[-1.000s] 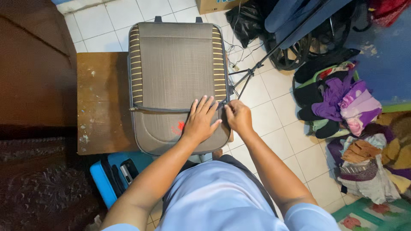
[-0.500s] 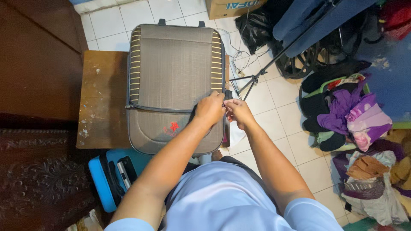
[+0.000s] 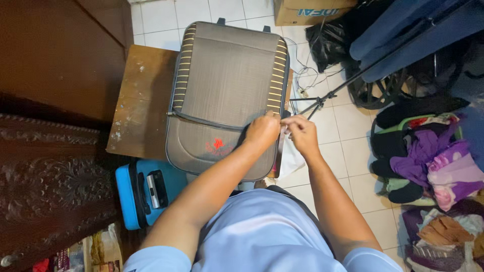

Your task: The person folds a yellow shirt and places it into a brown suitcase, then zips it closed. They then open a yellow lunchbox and pack several folded shirts inside before closing it.

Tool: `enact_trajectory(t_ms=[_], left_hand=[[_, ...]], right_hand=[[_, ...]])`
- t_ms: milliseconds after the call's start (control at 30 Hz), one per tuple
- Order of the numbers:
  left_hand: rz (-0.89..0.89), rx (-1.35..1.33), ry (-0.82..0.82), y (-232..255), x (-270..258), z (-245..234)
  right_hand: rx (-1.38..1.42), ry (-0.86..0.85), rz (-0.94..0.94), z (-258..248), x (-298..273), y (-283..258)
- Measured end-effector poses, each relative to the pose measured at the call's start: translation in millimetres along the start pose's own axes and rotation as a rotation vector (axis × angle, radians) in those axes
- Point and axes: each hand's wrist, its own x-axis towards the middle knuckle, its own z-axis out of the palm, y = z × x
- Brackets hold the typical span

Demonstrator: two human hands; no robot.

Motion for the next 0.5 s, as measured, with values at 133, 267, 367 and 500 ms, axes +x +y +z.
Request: enact_trajectory(t_ms=[133, 267, 367, 500], left_hand=[[-0.088, -0.105, 0.022, 5, -8, -23], [-0.089, -0.145, 0.067, 14, -5, -41], [-0.033, -0.055, 0.102, 14, -14, -46], [-0.008, -0.018, 0.141, 7, -29, -62]], right_hand=[[0.013, 0.005, 0.394, 13, 0, 1], [0.341, -0.062, 0.527, 18, 4, 10], [0.396, -0.05, 0.518, 19, -1, 21], [0.334, 0.045, 0.438, 23, -3, 32]])
